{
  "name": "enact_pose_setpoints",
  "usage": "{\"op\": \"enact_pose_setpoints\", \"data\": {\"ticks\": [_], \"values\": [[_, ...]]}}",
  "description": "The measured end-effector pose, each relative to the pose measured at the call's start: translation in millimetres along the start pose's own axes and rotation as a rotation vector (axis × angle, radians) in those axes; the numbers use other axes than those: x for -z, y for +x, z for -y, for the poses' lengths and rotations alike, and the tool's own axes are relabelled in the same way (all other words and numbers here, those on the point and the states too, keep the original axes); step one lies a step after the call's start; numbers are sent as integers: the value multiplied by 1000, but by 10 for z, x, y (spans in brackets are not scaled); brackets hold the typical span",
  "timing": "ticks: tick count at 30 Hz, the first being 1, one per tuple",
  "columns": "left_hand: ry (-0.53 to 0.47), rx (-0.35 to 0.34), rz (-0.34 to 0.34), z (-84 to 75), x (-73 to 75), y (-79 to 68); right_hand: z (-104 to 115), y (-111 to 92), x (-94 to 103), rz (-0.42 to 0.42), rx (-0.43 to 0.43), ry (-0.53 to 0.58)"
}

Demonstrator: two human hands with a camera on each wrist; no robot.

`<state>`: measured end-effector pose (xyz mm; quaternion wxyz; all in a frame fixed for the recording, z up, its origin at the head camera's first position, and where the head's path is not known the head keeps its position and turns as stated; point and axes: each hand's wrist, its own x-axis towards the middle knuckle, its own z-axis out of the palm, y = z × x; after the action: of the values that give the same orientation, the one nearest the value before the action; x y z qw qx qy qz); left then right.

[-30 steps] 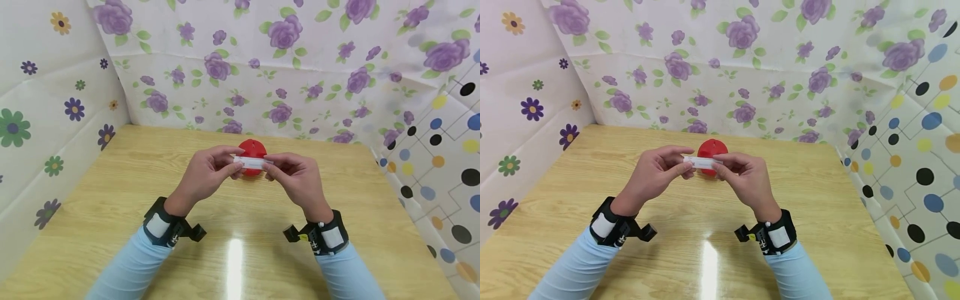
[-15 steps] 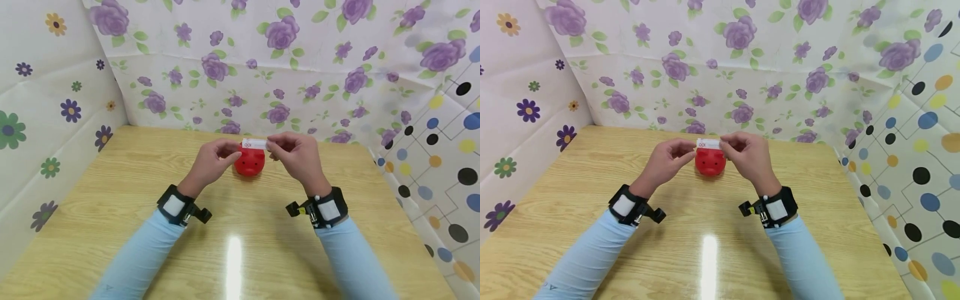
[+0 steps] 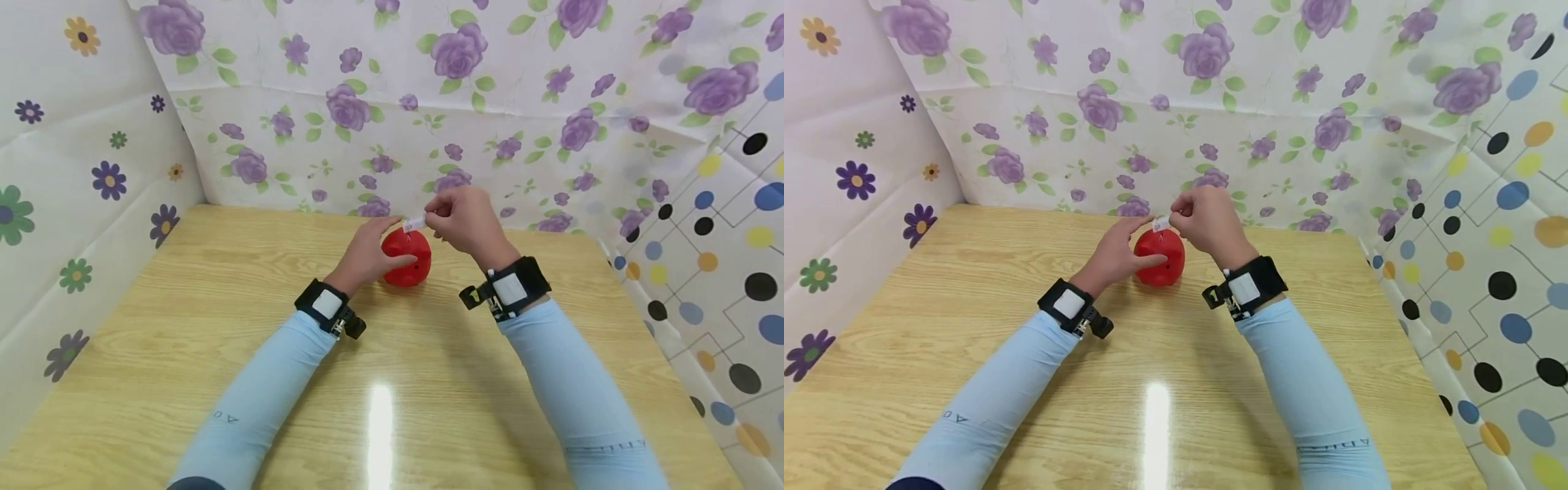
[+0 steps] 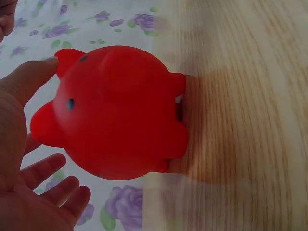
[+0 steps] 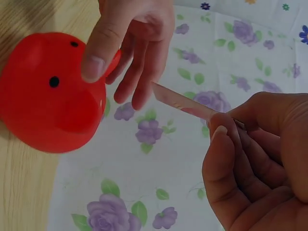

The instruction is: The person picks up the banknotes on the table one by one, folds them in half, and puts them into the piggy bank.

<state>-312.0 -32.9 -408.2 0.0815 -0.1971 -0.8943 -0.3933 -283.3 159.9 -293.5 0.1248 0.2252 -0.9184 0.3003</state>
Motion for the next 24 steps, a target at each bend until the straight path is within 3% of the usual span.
{"op": "enact_pose_setpoints", "data": {"ticks": [10,24], "values": [[-14,13,37,29,-67,15,-51,188,-103,54,-39,-77],[-51,41,40,35,-63,-4,-122,243,-246,86,-117,-93]]}}
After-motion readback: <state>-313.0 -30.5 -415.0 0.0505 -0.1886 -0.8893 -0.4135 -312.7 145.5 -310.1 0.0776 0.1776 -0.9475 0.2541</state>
